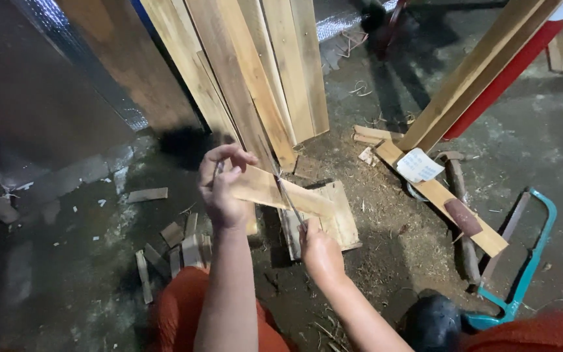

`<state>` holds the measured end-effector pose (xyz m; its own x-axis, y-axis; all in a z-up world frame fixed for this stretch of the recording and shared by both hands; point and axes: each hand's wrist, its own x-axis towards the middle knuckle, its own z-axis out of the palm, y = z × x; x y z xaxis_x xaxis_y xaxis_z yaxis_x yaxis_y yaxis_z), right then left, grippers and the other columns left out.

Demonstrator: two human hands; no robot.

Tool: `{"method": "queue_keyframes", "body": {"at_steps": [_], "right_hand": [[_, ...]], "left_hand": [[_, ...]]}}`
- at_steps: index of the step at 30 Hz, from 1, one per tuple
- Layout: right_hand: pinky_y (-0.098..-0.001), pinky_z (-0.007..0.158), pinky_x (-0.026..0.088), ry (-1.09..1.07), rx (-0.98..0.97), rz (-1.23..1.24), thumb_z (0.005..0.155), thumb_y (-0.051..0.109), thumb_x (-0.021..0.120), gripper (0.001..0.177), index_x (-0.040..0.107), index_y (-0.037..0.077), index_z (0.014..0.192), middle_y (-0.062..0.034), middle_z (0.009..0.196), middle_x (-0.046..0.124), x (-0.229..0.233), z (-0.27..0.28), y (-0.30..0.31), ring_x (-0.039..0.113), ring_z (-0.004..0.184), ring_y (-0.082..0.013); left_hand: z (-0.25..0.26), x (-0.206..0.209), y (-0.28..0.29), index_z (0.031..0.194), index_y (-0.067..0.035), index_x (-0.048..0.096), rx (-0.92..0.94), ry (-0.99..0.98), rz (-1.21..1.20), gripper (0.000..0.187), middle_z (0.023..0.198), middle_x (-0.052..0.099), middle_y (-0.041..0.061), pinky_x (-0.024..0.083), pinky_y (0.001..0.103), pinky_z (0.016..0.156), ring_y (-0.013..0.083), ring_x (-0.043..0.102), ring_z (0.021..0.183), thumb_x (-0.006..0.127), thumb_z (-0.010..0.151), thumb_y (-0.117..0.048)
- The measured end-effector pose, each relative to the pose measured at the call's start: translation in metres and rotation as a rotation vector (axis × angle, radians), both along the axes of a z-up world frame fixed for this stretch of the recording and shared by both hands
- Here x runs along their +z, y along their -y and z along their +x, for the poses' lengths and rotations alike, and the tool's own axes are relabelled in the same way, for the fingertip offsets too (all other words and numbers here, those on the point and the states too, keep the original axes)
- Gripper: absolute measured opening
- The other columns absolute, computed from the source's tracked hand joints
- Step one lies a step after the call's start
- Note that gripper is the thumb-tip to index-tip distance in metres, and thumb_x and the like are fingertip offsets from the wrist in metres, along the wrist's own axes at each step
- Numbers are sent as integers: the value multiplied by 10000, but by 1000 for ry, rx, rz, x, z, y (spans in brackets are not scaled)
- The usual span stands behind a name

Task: A person uses a curved blade to scrape a wooden strip and then uses sandpaper to smooth the surface while sitting on a workshop floor.

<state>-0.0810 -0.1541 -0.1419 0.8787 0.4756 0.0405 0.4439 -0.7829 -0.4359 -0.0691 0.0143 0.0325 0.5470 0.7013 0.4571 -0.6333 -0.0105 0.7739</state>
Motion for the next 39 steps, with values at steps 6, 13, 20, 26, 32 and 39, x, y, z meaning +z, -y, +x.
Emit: {"method": "queue_keyframes", "body": {"at_steps": [6, 13, 20, 26, 32, 39], "right_hand": [[-538, 592, 544, -40, -27, 84, 988, 247, 541, 233, 552, 35, 1085, -212, 736, 706, 35, -8, 4, 688, 605, -417], [-540, 609, 516, -108, -51, 180, 1000, 255, 549, 187, 529, 70, 1019, -187, 752, 693, 40, 2, 11, 666, 631, -418], [-528, 600, 500, -99, -37, 221, 945, 202, 587, 149, 558, 75, 1017, -181, 753, 702, 35, 4, 15, 664, 642, -414], [-543, 611, 521, -108, 13, 124, 969, 171, 501, 147, 507, 41, 1037, -192, 720, 675, 41, -6, 17, 662, 596, -406], [-439, 624, 620, 140, -26, -101, 946, 144, 489, 261, 605, 80, 1171, -104, 736, 726, -22, 5, 25, 765, 692, -298], [-428, 628, 614, 97, -5, -55, 992, 227, 503, 199, 587, 106, 1127, -117, 715, 719, 12, -6, 21, 761, 684, -287]], "left_hand": [[-16, 11, 6, 1070, -16, 646, -70, -55, -6, 347, 881, 675, 99, 501, 302, 866, 212, 635, 845, 486, 773, -99], [-14, 13, 14, 1074, 11, 631, -173, 19, -53, 320, 893, 655, 121, 519, 311, 876, 195, 607, 831, 472, 798, -31], [-14, 21, 23, 1036, -6, 632, -97, -43, 9, 306, 867, 650, 101, 503, 269, 832, 180, 598, 808, 467, 783, -60], [-18, 13, 20, 1059, 11, 623, -167, -2, -41, 317, 874, 641, 118, 515, 319, 885, 193, 595, 816, 459, 789, -23], [-6, 12, 25, 914, 13, 624, 54, -21, 132, 234, 678, 575, 118, 584, 380, 803, 191, 623, 641, 583, 760, -160], [-9, 9, 25, 891, 3, 624, 65, -12, 136, 226, 671, 582, 121, 575, 346, 754, 180, 606, 623, 596, 748, -170]]}}
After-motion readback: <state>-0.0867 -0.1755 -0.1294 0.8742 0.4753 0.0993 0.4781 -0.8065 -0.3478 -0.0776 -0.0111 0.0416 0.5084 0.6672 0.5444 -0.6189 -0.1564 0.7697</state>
